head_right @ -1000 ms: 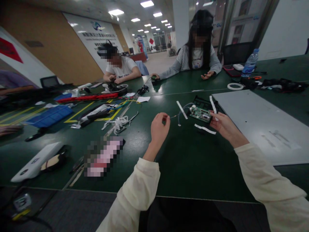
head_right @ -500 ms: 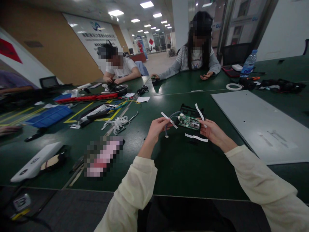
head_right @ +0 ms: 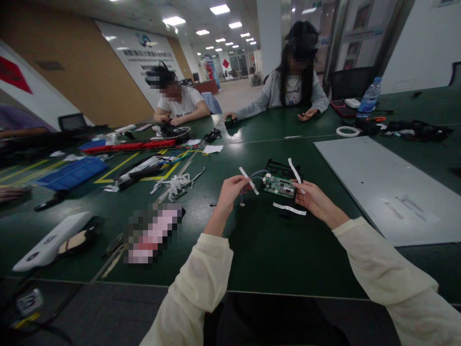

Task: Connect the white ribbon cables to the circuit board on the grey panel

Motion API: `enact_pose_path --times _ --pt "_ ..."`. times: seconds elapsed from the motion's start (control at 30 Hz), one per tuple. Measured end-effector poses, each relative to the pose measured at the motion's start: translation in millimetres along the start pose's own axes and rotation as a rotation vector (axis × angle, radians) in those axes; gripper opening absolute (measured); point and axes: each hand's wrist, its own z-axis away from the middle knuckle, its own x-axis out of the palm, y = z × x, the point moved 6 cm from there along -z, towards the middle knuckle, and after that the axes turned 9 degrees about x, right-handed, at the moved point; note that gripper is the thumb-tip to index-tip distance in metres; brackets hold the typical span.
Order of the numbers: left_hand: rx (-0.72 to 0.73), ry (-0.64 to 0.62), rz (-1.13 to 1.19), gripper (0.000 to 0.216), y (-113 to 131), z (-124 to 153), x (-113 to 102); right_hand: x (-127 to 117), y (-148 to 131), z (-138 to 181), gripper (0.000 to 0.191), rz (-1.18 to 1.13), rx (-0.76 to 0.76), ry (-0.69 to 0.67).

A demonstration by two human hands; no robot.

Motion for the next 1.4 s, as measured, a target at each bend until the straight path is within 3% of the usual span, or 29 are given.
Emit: enact_pose_path --times 0.2,0.3,0.47,0.53,0.6,0.67,0.8,0.87,0.97,1.1,1.23,1.3,1.4 --pt "0.083 0.008 -0.118 0.026 -2.2 -3.2 -2.4 -2.6 1.9 -2.6 0.02 0.023 -0.007 -0.021" --pt "0.161 0.041 -0.33 0.03 3.9 -1.7 -5.2 -2.7 3.3 -1.9 0.021 0.024 0.004 -0.018" --pt "0.389 0.28 -0.646 0.034 37.5 11.9 -12.7 0.0 4.4 1.0 0.019 0.02 0.018 0.009" --pt "0.538 0.299 -0.71 0.043 55.1 19.2 -7.0 1.7 5.6 1.2 0.019 0.019 0.028 0.017" --pt "0.677 0.185 -0.74 0.048 67.9 25.4 6.9 3.0 7.1 0.8 0.018 0.02 0.037 0.026" --pt "0.789 -0.016 -0.774 0.05 73.6 31.9 25.8 4.3 8.6 0.3 0.017 0.019 0.042 0.028" --pt "0.889 -0.363 -0.868 0.047 67.4 44.4 55.3 7.3 11.9 0.1 0.016 0.016 0.056 0.009" --pt "0.899 -0.424 -0.882 0.041 64.9 47.5 61.3 8.0 13.1 0.5 0.016 0.014 0.062 0.005" --pt "0.915 -0.401 -0.836 0.033 70.8 51.0 65.1 8.9 13.3 1.0 0.016 0.005 0.055 0.005" --pt "0.799 -0.277 -0.772 0.025 78.3 54.1 66.8 8.5 9.1 0.0 0.017 -0.029 -0.01 0.03" --pt "0.543 -0.083 -0.754 0.046 68.4 50.7 58.6 -0.3 1.3 -2.5 0.016 -0.129 -0.125 0.136" --pt "0.374 -0.096 -0.592 0.056 55.1 46.5 58.3 -4.9 -2.5 -3.4 0.015 -0.21 -0.185 0.17" --pt "0.022 -0.253 -0.177 0.059 27.5 44.5 71.9 -5.3 -6.5 -4.0 0.017 -0.296 -0.243 0.141"
